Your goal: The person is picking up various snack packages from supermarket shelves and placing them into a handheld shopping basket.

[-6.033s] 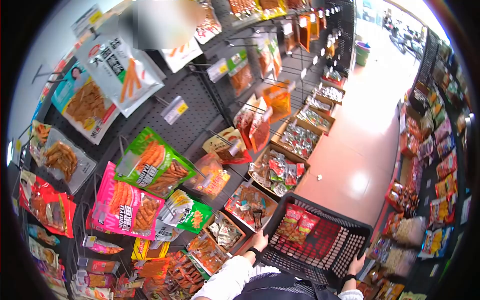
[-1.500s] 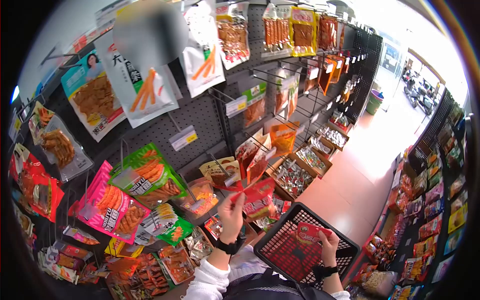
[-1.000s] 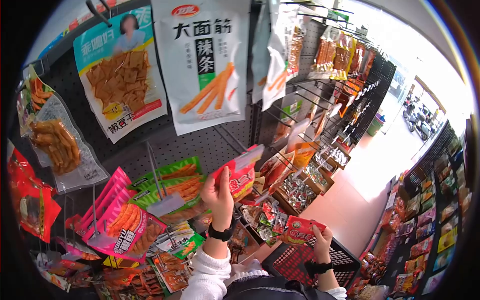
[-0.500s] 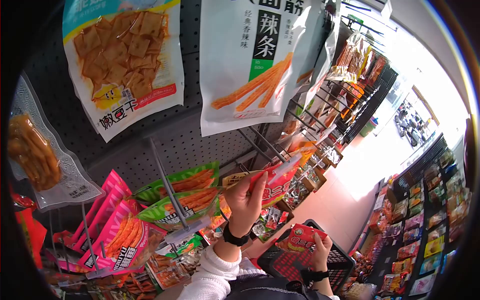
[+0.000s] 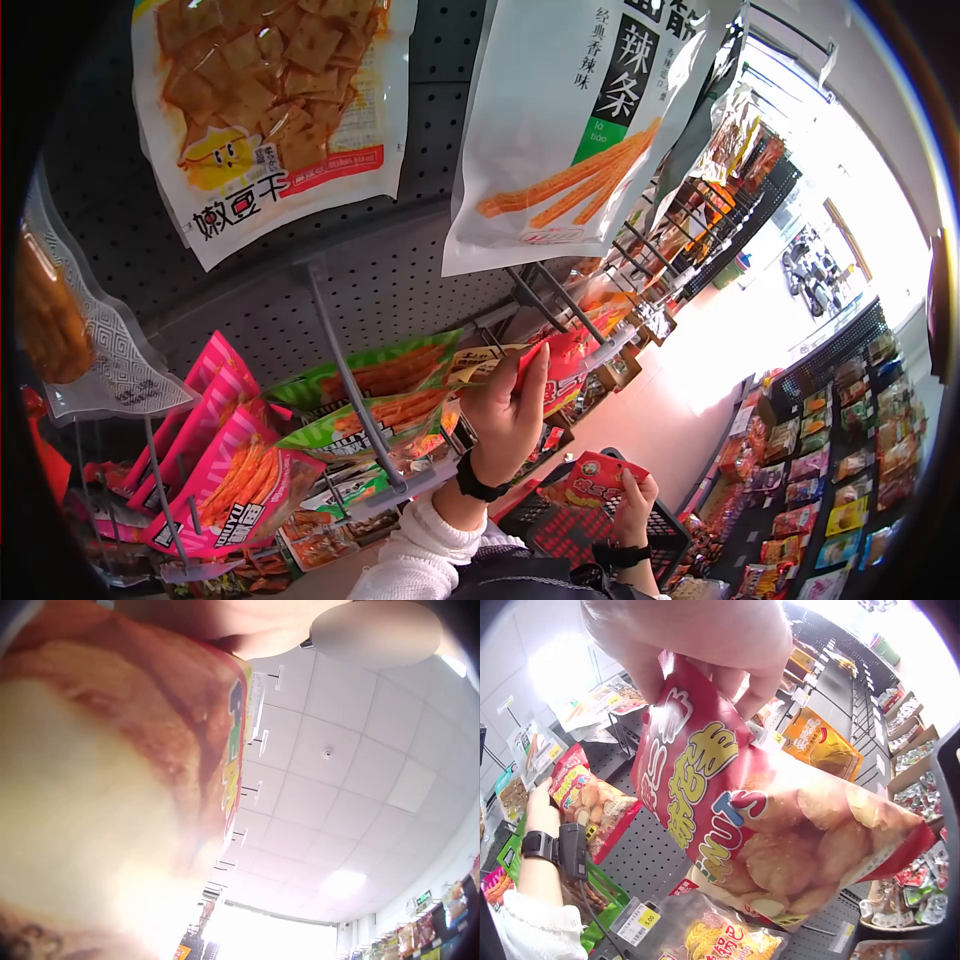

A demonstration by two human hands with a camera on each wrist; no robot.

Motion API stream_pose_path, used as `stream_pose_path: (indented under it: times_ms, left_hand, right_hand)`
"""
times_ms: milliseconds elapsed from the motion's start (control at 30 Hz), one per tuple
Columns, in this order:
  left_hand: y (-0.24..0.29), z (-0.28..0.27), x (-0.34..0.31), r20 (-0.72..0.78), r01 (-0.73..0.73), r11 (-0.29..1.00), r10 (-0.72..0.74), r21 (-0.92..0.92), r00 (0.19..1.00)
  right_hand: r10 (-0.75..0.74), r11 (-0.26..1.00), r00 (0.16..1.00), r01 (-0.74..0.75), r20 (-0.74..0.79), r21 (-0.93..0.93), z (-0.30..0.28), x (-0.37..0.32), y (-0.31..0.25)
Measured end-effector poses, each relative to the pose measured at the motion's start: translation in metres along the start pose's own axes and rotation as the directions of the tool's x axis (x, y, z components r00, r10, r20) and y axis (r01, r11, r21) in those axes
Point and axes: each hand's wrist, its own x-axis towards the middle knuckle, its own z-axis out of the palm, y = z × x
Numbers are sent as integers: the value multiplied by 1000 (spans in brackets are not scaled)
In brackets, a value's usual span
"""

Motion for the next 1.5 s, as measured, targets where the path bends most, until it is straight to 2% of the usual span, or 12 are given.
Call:
stream_pose_path:
  times_ms: [333,400,500,567,667,833,933,1000,1100,1233,1333,1500]
  left_hand:
    - [10,-3,3,3,-101,992,101,79,995]
    - [9,-7,2,19,-94,989,92,116,996]
    - [9,-11,2,27,-115,978,112,175,993]
    - [8,-12,2,15,-98,979,97,179,995]
    - [13,-14,7,27,-68,982,64,177,998]
    - [13,-14,10,35,-81,991,78,102,996]
    - [15,-15,11,32,-86,993,84,76,996]
    - [16,-15,11,34,-75,995,72,73,997]
    - [18,-14,10,37,-53,997,51,59,998]
    - [17,-11,10,66,-67,996,63,53,996]
    - [16,-11,11,74,-110,991,104,76,992]
    - [18,-12,5,23,-142,980,140,137,990]
  right_hand:
    - [-31,1000,983,31,181,2,37,16,-50]
    - [-30,992,888,85,459,-98,60,33,-74]
    - [-32,986,789,124,614,-108,90,59,-94]
    - [-222,932,597,362,771,-12,120,65,-109]
    - [-188,968,564,246,804,53,141,75,-116]
    - [-393,829,457,552,798,92,155,93,-117]
    - [-234,924,558,384,796,3,149,105,-107]
    - [-255,927,547,373,797,41,155,112,-110]
    - [-136,988,593,137,794,66,158,118,-113]
    - [-210,971,596,217,775,96,175,117,-119]
    - [-165,986,630,119,759,115,174,119,-114]
    - [-160,984,596,161,787,78,179,119,-121]
